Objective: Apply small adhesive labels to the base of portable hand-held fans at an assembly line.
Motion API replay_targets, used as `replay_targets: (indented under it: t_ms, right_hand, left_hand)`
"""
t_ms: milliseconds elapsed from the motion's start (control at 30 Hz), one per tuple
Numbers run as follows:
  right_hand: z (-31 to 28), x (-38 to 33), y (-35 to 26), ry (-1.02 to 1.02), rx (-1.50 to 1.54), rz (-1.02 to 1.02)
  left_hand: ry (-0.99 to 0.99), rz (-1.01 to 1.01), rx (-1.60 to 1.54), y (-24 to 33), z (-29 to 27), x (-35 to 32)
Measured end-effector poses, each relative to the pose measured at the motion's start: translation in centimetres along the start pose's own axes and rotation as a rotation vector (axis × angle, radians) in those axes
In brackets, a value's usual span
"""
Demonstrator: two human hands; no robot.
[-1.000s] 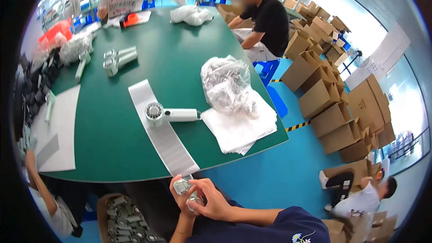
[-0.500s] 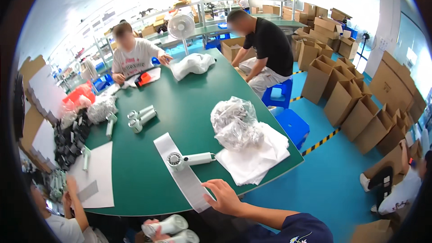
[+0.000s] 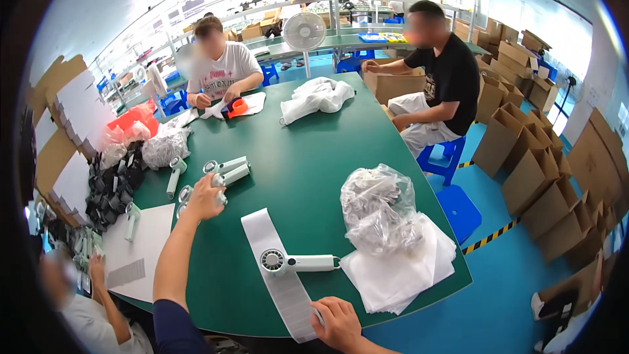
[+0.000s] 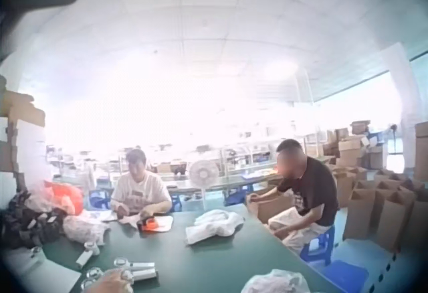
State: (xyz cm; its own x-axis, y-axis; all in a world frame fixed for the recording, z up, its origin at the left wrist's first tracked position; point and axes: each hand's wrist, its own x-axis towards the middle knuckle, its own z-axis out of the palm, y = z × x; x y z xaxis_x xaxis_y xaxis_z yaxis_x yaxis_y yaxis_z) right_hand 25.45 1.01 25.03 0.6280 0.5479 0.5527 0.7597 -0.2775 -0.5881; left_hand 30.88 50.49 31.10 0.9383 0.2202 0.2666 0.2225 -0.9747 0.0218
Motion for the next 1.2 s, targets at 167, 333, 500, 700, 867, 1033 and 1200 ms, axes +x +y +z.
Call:
replay_targets:
  t_ms: [167,333,500,700,867,1033,1200]
  right_hand:
    - [0.0,0.3,-0.5,-0.070,-0.024,0.063]
    - [0.2,0.2,-0.6,-0.057,-0.029,0.052]
    - [0.7,0.5,-0.3,-0.021,-0.099,0.014]
    - [0.0,0.3,-0.7,-0.083,-0.055,0.014]
    - [0.7,0.0,-0.2,-0.013,-0.089,-0.013]
    - [2.0,-0.5,0.7,0.027,-0.150,-0.031]
    - [1.7,-0.7,0.8,-0.001,-0.162,-0.057]
  left_hand:
    - [-0.150,0.059,0.190,-1.4,3.3,4.5]
    - [-0.072,0.072,0.234,-1.2,3.5,5.3]
    - [-0.116,0.108,0.202,0.3,3.5,3.9]
    - [-0.070,0.134,0.067,1.0,5.5,3.9]
    - [-0.064,0.106,0.051,0.6,6.3,5.4]
    - [-0.083,-0.001,0.084,0.9,6.0,4.5]
    - [-0.160,-0.099,-0.011,3.3,5.2,3.0]
